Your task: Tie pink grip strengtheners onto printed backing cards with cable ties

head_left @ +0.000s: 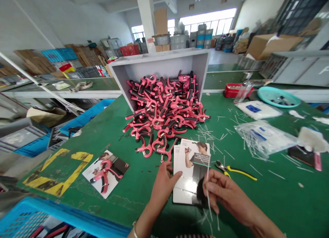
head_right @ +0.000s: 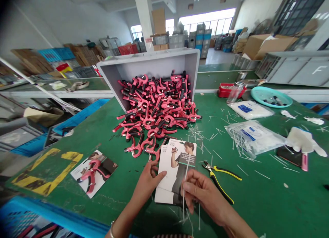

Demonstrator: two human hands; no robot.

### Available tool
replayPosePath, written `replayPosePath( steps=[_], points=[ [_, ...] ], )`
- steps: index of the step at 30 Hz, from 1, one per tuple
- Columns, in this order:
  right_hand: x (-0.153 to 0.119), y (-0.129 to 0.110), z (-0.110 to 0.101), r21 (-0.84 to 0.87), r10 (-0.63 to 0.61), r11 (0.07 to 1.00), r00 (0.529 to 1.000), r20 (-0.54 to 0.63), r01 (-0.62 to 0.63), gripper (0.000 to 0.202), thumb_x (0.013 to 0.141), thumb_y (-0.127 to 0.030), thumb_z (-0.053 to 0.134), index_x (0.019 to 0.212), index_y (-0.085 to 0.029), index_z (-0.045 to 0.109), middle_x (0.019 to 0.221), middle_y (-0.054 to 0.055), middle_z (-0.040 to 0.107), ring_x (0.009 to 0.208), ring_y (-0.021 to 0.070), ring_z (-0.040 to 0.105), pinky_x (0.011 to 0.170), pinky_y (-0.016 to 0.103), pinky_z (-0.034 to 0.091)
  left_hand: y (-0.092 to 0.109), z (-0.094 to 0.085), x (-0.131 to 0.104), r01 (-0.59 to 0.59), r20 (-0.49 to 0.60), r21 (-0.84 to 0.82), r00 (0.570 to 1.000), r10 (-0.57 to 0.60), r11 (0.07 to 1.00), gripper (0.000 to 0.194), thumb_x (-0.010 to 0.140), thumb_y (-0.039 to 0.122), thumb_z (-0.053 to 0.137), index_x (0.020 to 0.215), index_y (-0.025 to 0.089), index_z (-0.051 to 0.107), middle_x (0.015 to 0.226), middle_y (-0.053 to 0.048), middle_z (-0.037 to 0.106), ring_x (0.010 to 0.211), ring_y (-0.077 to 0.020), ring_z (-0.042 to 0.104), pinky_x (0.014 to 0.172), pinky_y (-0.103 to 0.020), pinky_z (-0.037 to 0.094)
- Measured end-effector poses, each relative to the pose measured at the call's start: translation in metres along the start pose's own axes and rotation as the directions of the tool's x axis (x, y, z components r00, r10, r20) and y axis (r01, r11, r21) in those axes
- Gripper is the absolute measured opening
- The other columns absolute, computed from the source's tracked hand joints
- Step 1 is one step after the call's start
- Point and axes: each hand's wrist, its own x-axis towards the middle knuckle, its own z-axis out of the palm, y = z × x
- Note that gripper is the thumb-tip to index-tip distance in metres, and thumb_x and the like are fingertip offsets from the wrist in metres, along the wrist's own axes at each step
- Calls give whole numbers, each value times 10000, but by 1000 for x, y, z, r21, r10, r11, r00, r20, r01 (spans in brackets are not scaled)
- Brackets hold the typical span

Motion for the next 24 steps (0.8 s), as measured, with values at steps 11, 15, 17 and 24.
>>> replayPosePath(
  steps=[11, 15, 17, 24],
  points=[
    [66, -19, -6, -210, -291, 944, 940, -177, 253, 151, 936, -357, 608, 969, -213, 578, 893, 31, 688, 719, 148, 663, 665, 299, 548, -15, -19, 3, 172, 102, -264, 983, -149, 949, 261, 791, 407, 659, 849, 159, 607, 667, -2, 638, 500, -126, 531, 399, -200, 363],
    [76, -22, 2, -188, -367, 925, 906, -210, 331, 135, 936, -360, 599, 939, -228, 570, 818, 9, 686, 661, 147, 657, 641, 306, 551, -12, -13, 9, 146, 154, -318, 983, -101, 937, 246, 831, 407, 625, 883, 176, 558, 581, 51, 568, 407, -95, 453, 338, -182, 328],
    [74, -23, 3, -193, -384, 919, 893, -236, 344, 129, 936, -356, 598, 929, -231, 566, 814, 8, 693, 639, 141, 655, 629, 299, 551, -13, -17, 4, 87, 113, -306, 992, -54, 948, 236, 870, 414, 592, 875, 183, 542, 557, 69, 527, 418, -85, 446, 365, -173, 354],
    [87, -6, 16, -257, -280, 936, 951, -130, 241, 190, 952, -410, 553, 963, -225, 513, 885, 38, 710, 702, 178, 705, 675, 358, 601, -43, -53, -35, 176, 34, -335, 984, -174, 926, 307, 874, 494, 586, 929, 196, 533, 570, 64, 539, 446, -106, 484, 380, -185, 376]
  ],
)
